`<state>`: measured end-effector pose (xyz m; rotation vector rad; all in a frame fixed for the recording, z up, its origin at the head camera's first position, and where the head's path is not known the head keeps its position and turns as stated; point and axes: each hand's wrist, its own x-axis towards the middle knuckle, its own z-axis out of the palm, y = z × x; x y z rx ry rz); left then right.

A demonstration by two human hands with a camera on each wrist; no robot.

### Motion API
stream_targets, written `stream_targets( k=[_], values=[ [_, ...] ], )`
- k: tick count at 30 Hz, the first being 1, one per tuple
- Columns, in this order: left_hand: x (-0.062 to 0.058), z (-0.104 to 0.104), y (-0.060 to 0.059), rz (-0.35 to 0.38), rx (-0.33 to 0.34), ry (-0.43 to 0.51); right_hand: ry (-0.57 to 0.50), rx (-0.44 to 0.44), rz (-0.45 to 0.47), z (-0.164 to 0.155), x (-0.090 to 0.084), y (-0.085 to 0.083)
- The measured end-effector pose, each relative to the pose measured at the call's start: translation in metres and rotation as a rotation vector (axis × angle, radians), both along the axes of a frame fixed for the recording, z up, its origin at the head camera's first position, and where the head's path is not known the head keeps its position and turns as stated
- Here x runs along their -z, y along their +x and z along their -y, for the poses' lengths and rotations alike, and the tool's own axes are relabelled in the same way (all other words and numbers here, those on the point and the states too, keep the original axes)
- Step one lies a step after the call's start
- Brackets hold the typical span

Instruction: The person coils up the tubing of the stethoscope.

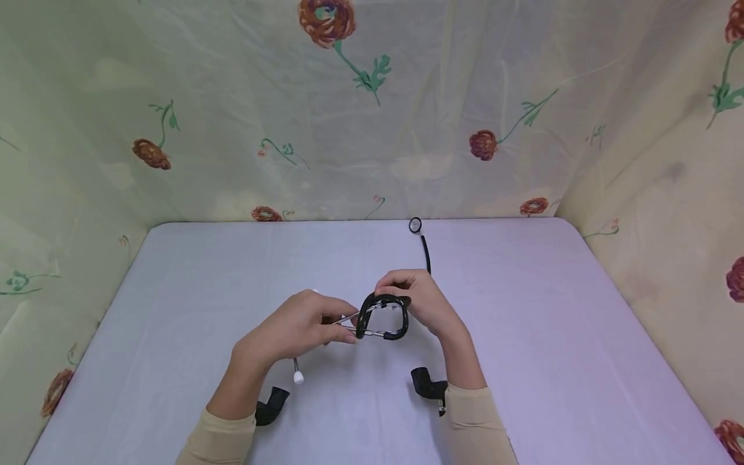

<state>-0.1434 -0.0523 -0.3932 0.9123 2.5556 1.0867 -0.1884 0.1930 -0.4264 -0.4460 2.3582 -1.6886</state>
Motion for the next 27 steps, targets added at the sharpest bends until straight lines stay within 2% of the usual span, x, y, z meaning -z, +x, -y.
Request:
stream_targets(
  k=[6,12,16,22,27],
  values=[
    [0.002,0.0,-0.001,0.026,0.024,0.049,0.054,-0.057,0.011,0.004,0.002,-0.001],
    [0.003,0.003,-0.001,0.016,-0.025,0.061,0.073,-0.085,-0.015,0.003,0.001,0.0],
    [0.002,0.007,-0.003,0.006,-0.05,0.051,0.141,-0.091,0.003,0.002,0.001,-0.001],
    [0.004,0.015,-0.007,-0.041,-0.17,0.009,0.168,-0.063,0.059,0.006,0.002,-0.001],
    [0.008,0.02,-0.01,-0.073,-0.244,-0.008,0.245,-0.065,0.037,0.016,-0.003,0.003]
  ],
)
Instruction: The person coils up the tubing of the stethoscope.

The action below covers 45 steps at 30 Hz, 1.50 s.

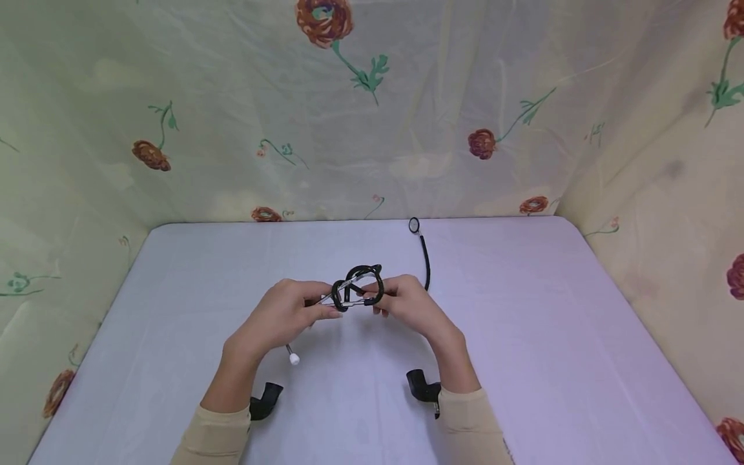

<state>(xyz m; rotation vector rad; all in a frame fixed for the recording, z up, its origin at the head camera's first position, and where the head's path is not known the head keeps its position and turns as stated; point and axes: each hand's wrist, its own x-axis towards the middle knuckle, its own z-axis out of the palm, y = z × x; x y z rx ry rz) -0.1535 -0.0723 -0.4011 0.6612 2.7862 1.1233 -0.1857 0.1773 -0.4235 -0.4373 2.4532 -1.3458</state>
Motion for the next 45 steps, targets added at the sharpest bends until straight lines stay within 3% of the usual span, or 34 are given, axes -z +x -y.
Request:
stream_targets(
  k=[13,20,28,36,41,45],
  values=[
    [0.004,0.007,-0.007,-0.094,-0.171,-0.063,0.21,-0.075,-0.153,0.025,-0.019,0.017],
    [0.008,0.01,-0.01,-0.13,-0.236,-0.129,0.245,-0.142,-0.105,0.024,-0.027,0.023],
    [0.012,0.001,-0.009,-0.106,-0.219,-0.204,0.201,-0.254,-0.04,0.024,-0.033,0.028],
    [0.014,-0.003,-0.007,-0.117,-0.208,-0.251,0.145,-0.218,-0.088,0.019,-0.036,0.028],
    [0.015,-0.006,-0.006,-0.143,-0.168,-0.274,0.112,-0.241,-0.091,0.02,-0.036,0.027],
    [0.015,-0.009,-0.005,-0.117,-0.137,-0.287,0.12,-0.225,-0.106,0.02,-0.035,0.026]
  ],
)
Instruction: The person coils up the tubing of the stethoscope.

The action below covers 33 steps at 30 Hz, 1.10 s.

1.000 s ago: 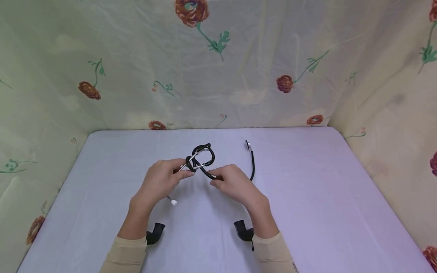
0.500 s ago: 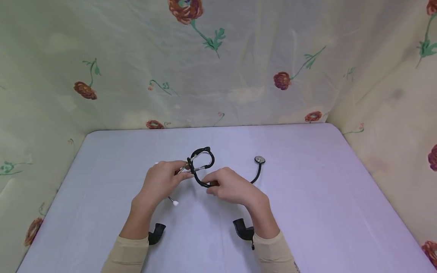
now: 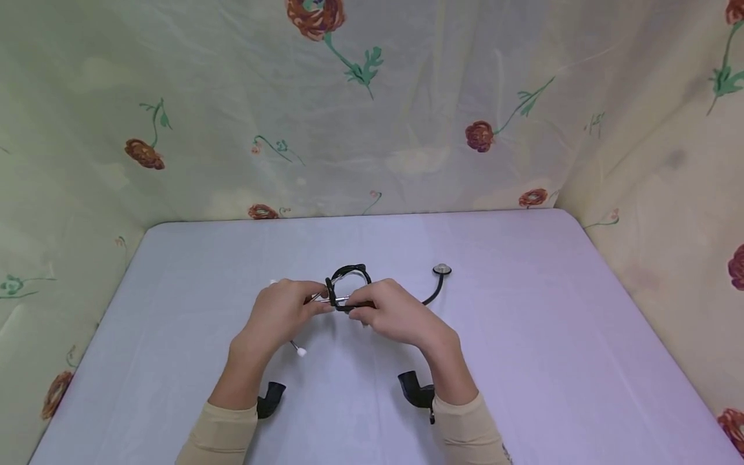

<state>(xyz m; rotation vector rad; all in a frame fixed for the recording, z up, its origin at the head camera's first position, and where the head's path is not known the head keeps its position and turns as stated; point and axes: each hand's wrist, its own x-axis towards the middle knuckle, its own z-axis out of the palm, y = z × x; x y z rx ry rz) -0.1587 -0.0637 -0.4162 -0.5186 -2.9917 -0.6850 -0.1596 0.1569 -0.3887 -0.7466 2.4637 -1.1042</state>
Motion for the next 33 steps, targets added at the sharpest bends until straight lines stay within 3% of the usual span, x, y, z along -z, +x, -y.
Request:
stream_targets(
  k=[10,17,20,26,33],
  values=[
    [-0.005,-0.003,0.005,0.161,0.183,0.008,-0.13,0.149,-0.232,-0.004,0.001,-0.002],
    [-0.009,-0.009,0.009,0.197,0.247,0.048,-0.172,0.197,-0.278,-0.012,0.005,-0.008],
    [-0.012,-0.01,0.011,0.214,0.283,0.077,-0.174,0.19,-0.242,-0.016,0.008,-0.012],
    [-0.017,-0.011,0.013,0.304,0.352,0.176,-0.275,0.19,-0.04,-0.027,0.015,-0.019],
    [-0.021,-0.013,0.016,0.373,0.428,0.257,-0.384,0.143,0.042,-0.036,0.019,-0.021]
  ],
)
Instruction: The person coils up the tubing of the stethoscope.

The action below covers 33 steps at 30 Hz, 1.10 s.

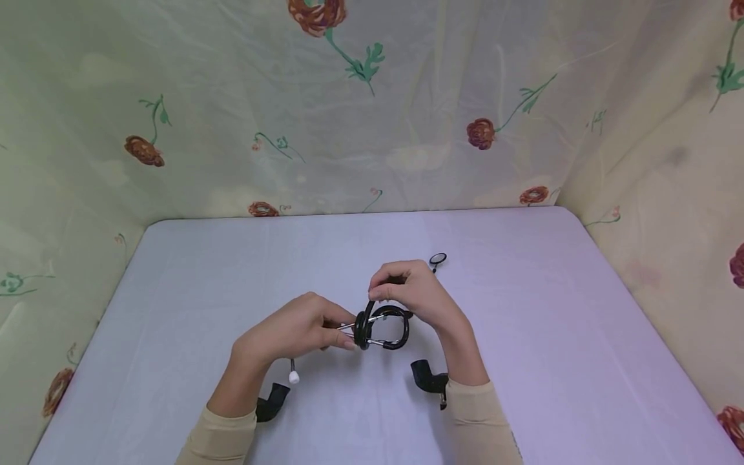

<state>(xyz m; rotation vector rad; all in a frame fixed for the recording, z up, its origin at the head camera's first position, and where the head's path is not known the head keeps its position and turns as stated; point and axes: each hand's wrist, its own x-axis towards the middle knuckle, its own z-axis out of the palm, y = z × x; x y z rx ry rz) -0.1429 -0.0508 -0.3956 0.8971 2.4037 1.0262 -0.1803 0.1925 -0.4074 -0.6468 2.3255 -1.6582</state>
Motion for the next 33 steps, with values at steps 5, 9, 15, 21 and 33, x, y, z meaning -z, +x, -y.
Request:
stream_targets(
  k=[5,9,15,21,33],
  values=[
    [-0.001,0.0,0.001,0.024,0.009,0.05,-0.035,-0.079,0.118,-0.004,0.004,-0.002],
    [0.0,0.001,0.001,0.051,0.003,0.104,-0.022,-0.114,0.157,-0.005,0.006,-0.002],
    [0.0,0.002,0.001,0.056,-0.028,0.167,0.008,-0.071,0.139,-0.003,0.006,-0.003],
    [0.0,0.003,-0.001,0.027,-0.098,0.189,-0.01,-0.044,0.084,-0.001,0.007,-0.004],
    [-0.004,0.009,-0.003,-0.076,-0.249,0.197,0.035,0.045,0.062,0.005,0.008,-0.004]
  ],
)
